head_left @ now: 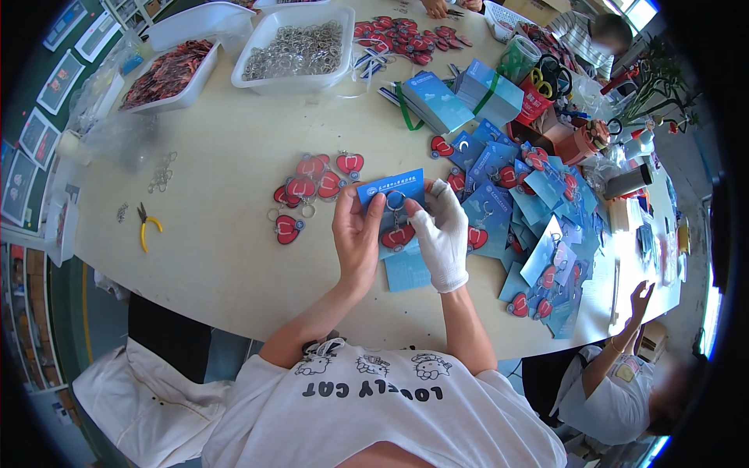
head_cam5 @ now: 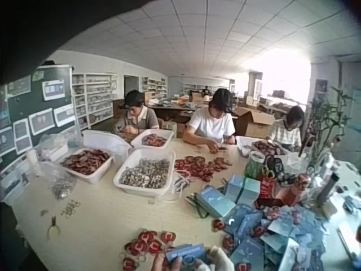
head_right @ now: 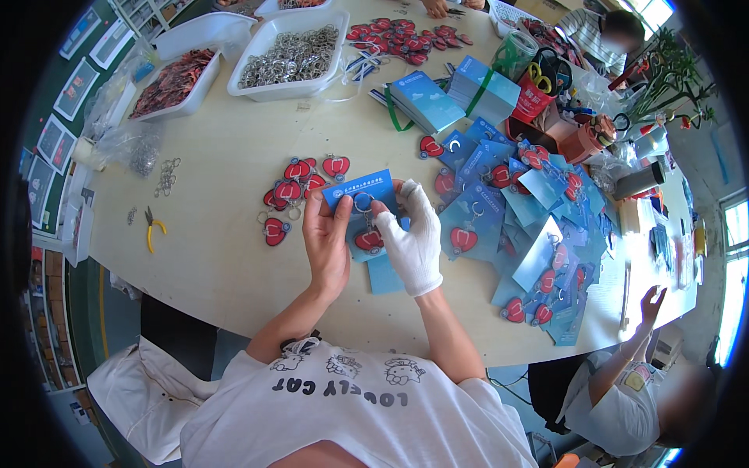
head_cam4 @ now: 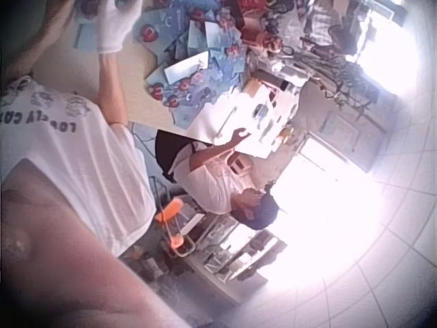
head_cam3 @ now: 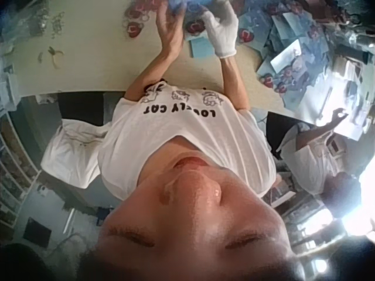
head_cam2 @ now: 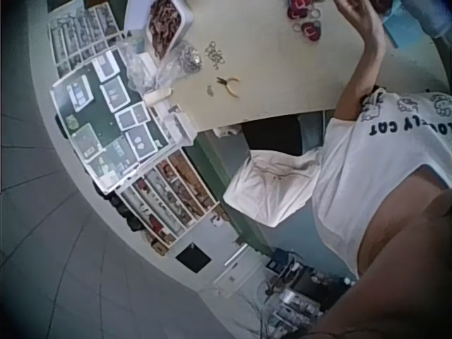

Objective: The person attaches red heart-shaped keychains to blue cardboard backings using a metal ring. They then place the assembled keychains into a clear plastic bag.

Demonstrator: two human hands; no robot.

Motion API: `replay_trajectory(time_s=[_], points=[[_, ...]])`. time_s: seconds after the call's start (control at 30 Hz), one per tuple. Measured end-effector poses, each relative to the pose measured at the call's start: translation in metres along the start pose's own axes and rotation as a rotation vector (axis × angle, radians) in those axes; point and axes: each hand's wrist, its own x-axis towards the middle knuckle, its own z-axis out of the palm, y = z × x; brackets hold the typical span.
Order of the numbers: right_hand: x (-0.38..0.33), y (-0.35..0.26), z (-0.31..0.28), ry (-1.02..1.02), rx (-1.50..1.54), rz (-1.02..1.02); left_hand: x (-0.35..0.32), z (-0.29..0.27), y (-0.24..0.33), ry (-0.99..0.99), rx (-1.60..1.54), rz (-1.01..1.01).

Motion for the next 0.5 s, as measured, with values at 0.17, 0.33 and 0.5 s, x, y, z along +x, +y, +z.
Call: replay_trajectory(time_s=[0.17,0.33,0.5], points=[[0.006,-0.004,-0.007,0.041,-0.169,-0.014,-0.002,0.002,0.003,0.004,0.060,0.028],[0.004,-0.010,-0.005,0.065,-0.248,-0.166,-0.004,0.004,0.005,-0.013,0.046,0.018],[0.005,-0.011,-0.004,0.037,-0.305,-0.126,-0.005,0.003,0.004,-0.032,0.080,0.053]])
